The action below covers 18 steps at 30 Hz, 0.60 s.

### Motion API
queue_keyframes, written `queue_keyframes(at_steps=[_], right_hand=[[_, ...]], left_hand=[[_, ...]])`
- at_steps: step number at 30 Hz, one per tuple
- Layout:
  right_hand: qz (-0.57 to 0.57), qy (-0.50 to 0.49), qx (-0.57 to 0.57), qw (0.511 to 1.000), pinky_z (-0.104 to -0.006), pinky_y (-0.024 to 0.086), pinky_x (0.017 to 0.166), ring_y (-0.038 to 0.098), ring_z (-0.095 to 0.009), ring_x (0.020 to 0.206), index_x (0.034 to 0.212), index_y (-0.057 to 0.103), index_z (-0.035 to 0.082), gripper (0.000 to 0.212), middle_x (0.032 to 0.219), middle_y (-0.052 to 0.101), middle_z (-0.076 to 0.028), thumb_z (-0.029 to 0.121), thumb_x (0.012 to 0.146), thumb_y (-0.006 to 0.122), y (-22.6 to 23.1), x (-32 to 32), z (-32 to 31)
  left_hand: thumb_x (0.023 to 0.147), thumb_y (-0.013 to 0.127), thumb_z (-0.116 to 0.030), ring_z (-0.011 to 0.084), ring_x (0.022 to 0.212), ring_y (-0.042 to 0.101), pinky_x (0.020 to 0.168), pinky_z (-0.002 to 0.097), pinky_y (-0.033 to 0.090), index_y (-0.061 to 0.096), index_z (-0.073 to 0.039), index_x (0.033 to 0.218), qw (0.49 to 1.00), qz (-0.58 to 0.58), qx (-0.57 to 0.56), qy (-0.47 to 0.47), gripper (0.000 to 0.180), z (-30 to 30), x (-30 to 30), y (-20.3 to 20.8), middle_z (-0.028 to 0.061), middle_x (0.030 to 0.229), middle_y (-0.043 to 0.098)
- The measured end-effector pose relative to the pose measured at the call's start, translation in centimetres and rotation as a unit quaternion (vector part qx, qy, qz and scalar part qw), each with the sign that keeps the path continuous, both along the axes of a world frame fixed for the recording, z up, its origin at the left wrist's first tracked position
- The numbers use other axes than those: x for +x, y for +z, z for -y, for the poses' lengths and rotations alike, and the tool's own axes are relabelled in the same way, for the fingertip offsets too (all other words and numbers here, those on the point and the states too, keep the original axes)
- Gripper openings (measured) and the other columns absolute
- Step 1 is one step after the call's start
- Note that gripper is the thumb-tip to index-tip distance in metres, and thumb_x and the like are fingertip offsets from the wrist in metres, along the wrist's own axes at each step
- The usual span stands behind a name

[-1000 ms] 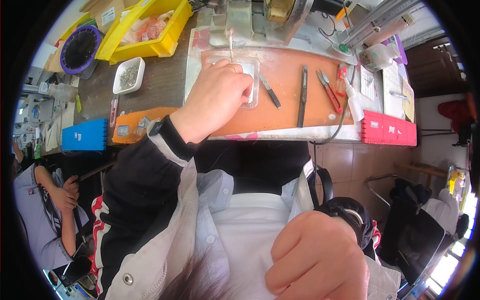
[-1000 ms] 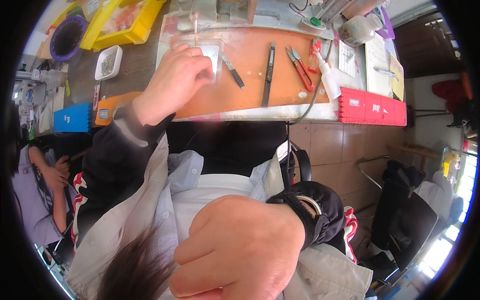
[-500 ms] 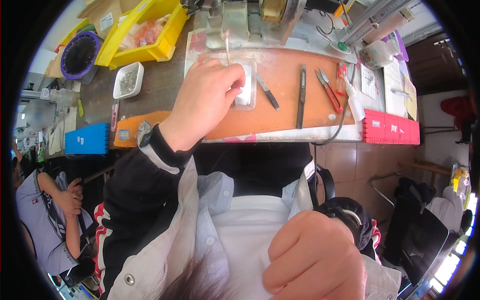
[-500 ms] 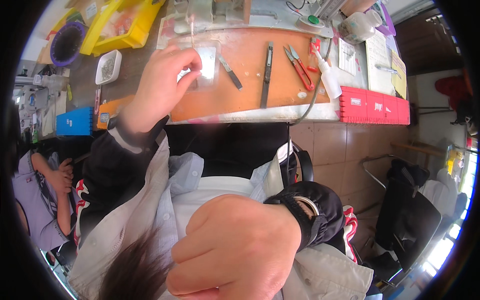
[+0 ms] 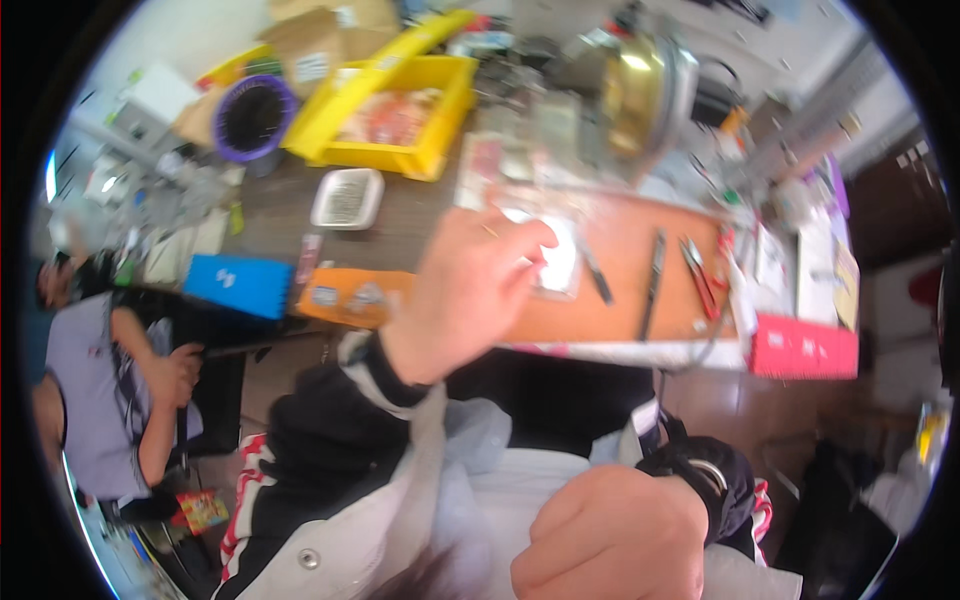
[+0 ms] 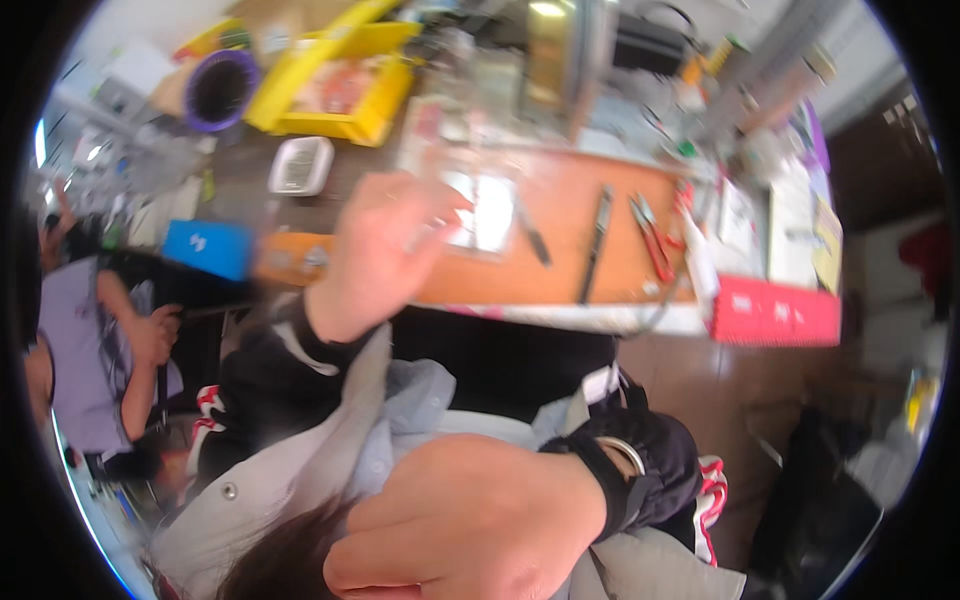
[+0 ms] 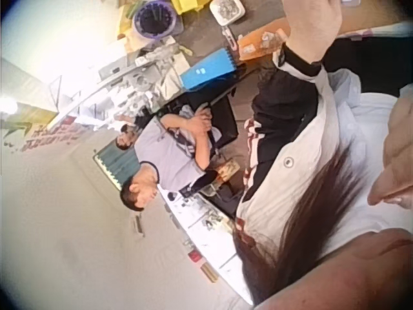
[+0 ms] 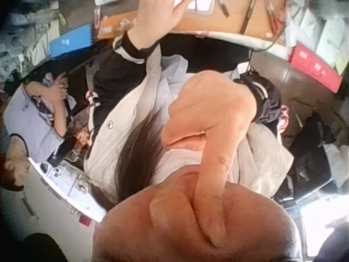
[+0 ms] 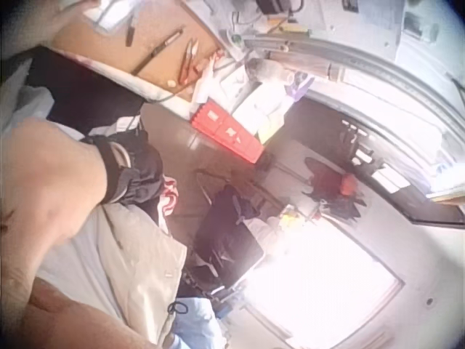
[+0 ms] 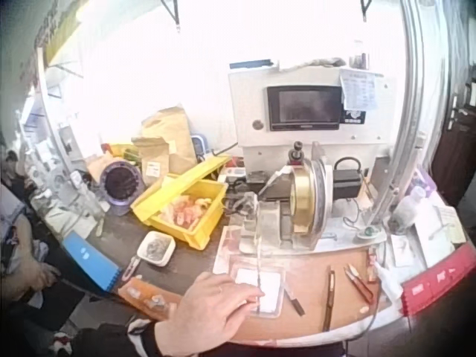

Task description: Assembling and measuring small precision components using glue and measurement tools.

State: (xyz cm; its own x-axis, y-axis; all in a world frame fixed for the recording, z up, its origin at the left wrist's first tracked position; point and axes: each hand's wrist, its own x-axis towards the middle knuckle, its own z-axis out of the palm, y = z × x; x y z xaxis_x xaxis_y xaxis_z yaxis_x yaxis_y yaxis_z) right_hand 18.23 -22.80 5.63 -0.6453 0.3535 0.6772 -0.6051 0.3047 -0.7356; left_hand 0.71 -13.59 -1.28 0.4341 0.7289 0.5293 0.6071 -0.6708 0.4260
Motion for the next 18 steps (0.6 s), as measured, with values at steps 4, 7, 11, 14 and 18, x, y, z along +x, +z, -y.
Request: queue_keyframes(at_steps=[4, 7, 11, 14, 18], right_hand=[[0.063, 0.120, 0.060, 0.989, -0.0303, 0.031, 0.041, 0.049, -0.018, 0.049, 0.088, 0.062, 0.016, 0.004, 0.075, 0.059, -0.006, 0.014, 0.089, 0.065, 4.0, -2.6, -2.2], [-0.032, 0.075, 0.057, 0.995, -0.0249, 0.030, 0.040, 0.050, -0.013, 0.047, 0.101, 0.076, 0.016, 0.019, 0.076, 0.064, -0.005, 0.030, 0.089, 0.074, 2.7, -5.3, -0.3], [-0.123, 0.189, 0.050, 0.973, -0.0271, 0.037, 0.041, 0.055, -0.017, 0.047, 0.108, 0.074, 0.013, 0.027, 0.083, 0.070, -0.011, 0.035, 0.093, 0.071, 2.3, -7.3, -3.4], [-0.082, 0.197, 0.021, 0.977, -0.0280, 0.046, 0.042, 0.058, -0.016, 0.048, 0.143, 0.052, 0.041, 0.066, 0.087, 0.072, -0.014, 0.001, 0.091, 0.058, 2.2, -7.2, -1.8], [-0.156, 0.178, 0.038, 0.971, -0.0280, 0.048, 0.042, 0.059, -0.017, 0.048, 0.146, 0.046, 0.043, 0.084, 0.086, 0.073, -0.013, -0.010, 0.083, 0.053, 3.4, -9.3, -0.7]], left_hand=[[0.080, 0.072, -0.006, 0.0278, 0.085, 0.062, 0.080, 0.0400, 0.045, 0.067, -0.011, 0.094, 0.998, 0.042, -0.008, 0.040, 0.016, 2.0, -1.0, -0.6, 0.0057, 0.086, 0.068], [0.080, 0.072, -0.008, 0.0255, 0.084, 0.062, 0.079, 0.0394, 0.044, 0.067, -0.013, 0.095, 0.995, 0.064, 0.023, 0.066, 0.017, 2.8, -1.3, -0.7, 0.0039, 0.083, 0.066], [0.081, 0.072, -0.012, 0.0227, 0.086, 0.061, 0.079, 0.0383, 0.043, 0.065, -0.014, 0.095, 0.994, 0.066, 0.044, 0.080, 0.016, 3.5, -1.8, -0.6, 0.0017, 0.080, 0.063], [0.081, 0.071, -0.014, 0.0213, 0.087, 0.061, 0.080, 0.0371, 0.042, 0.065, -0.014, 0.094, 0.991, 0.067, 0.052, 0.103, 0.015, 3.9, -2.0, -0.9, 0.0006, 0.080, 0.063], [0.080, 0.072, -0.014, 0.0199, 0.087, 0.060, 0.081, 0.0358, 0.042, 0.065, -0.014, 0.091, 0.990, 0.101, 0.053, 0.085, 0.013, 4.4, -2.2, -0.4, -0.0001, 0.083, 0.064]])
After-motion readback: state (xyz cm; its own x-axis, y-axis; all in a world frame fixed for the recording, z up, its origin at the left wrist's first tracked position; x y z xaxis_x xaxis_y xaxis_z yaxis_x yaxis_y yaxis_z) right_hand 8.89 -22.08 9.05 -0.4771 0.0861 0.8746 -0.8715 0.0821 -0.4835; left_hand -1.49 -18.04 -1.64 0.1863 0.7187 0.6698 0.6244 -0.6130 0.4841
